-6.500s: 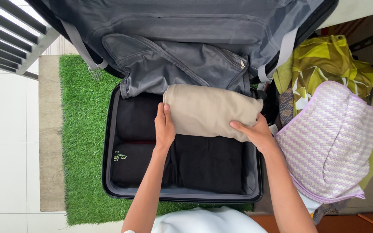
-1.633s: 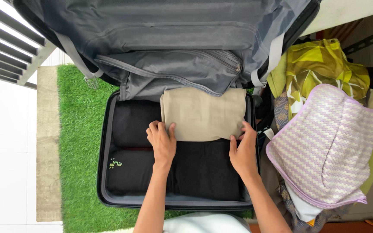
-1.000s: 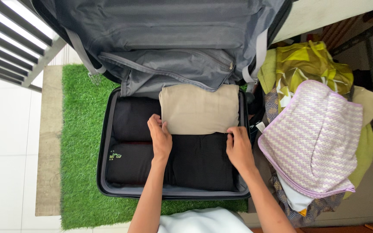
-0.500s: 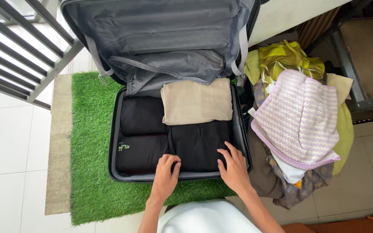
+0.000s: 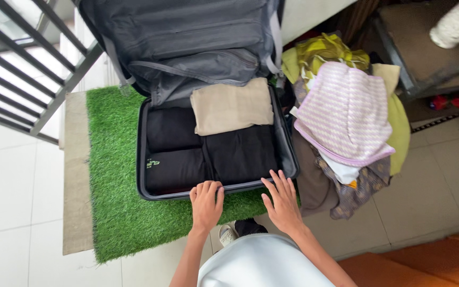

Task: The person packs a suitcase by folding and arranging a pair of shorts, a small patterned pouch, and a graphic t-shirt by hand into the luggage compartment.

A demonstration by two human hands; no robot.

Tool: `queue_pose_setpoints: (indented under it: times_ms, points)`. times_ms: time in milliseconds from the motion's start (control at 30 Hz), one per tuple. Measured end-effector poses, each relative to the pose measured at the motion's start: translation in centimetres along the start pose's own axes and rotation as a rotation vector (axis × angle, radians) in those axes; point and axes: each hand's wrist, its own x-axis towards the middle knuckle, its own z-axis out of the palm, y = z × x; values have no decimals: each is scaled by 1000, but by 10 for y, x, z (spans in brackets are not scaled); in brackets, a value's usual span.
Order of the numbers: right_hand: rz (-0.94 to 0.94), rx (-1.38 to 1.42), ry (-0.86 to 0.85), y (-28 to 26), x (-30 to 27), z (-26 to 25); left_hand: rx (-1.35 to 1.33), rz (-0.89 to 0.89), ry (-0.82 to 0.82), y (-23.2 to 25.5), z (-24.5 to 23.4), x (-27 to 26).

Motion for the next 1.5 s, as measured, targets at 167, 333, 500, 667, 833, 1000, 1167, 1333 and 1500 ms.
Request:
queue_pose_setpoints:
  times_ms: [167, 333, 500, 667, 833, 1000, 1167, 1333, 1500]
  points:
    - [51, 119, 104, 0, -27, 5, 53, 37, 96, 11, 13, -6]
    - [178, 271, 151, -3, -70, 16, -41, 122, 18, 21, 25, -8]
    - [247, 276, 183, 18, -90, 6, -113, 130, -33, 60, 35, -11]
    - [286, 321, 300, 44, -87, -18, -178, 135, -66, 106, 56, -6]
    - [314, 261, 352, 92, -74, -56, -236, 246, -122, 156, 100, 18]
    - [366, 192, 392, 150, -66, -94, -320, 308, -198, 205, 150, 55]
    - [282, 229, 438, 212, -46, -128, -287, 366, -166, 251, 198, 95]
    - [330, 279, 310, 257, -24, -143, -227, 320, -130, 274, 233, 110]
    - [306, 341, 292, 286, -10, -138, -159, 274, -88, 272, 250, 110]
